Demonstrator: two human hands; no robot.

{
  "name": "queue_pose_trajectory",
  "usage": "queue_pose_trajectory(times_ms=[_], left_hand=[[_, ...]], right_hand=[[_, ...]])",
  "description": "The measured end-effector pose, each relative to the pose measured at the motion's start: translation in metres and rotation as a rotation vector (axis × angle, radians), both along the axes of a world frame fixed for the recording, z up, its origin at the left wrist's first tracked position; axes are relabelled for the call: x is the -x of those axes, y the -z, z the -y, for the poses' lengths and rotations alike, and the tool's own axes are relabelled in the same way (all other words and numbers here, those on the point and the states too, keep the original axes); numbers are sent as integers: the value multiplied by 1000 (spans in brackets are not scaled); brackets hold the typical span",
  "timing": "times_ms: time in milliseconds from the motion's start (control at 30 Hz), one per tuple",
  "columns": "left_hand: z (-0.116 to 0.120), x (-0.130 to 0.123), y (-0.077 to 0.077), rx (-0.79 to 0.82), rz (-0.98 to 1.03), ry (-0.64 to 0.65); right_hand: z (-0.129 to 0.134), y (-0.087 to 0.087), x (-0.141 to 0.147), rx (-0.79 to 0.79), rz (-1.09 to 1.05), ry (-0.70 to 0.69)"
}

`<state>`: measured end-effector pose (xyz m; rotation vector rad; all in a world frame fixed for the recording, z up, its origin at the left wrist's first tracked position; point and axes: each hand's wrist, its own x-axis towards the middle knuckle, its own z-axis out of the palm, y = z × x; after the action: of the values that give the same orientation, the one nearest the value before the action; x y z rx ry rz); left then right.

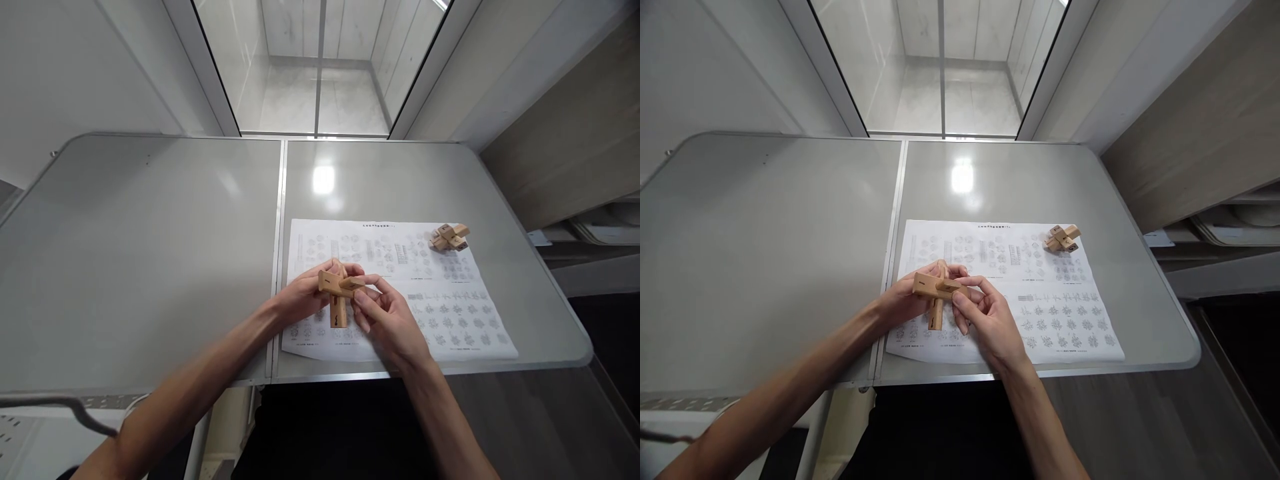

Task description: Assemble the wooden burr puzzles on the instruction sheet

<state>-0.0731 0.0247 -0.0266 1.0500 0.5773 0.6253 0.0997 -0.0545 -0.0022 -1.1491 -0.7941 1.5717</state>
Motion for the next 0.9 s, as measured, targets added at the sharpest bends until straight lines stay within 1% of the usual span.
queue_pose_trajectory(times_ms=[100,167,300,400,500,633,733,833,900], left_hand=[[-1,-1,0,229,129,79],[0,-3,-3,275,154,79],[0,-8,-10,274,154,35],[-1,-9,-11,251,137,21],[-2,-8,-8,240,119,11],[-1,-7,-4,263,112,1],[-1,-7,0,279,111,24],[-3,-6,3,301,148,47],[-3,-5,2,312,181,36]], right_hand=[[-3,0,-1,21,-5,7],[-4,2,-1,26,-26,26],[-5,6,0,38,-90,89],[-3,9,1,46,-94,97],[-2,11,2,55,-77,85],[-3,12,0,65,-53,69],[-7,10,-4,85,-42,31],[-10,9,-8,108,-63,-11],[-11,9,-9,126,-109,-22]])
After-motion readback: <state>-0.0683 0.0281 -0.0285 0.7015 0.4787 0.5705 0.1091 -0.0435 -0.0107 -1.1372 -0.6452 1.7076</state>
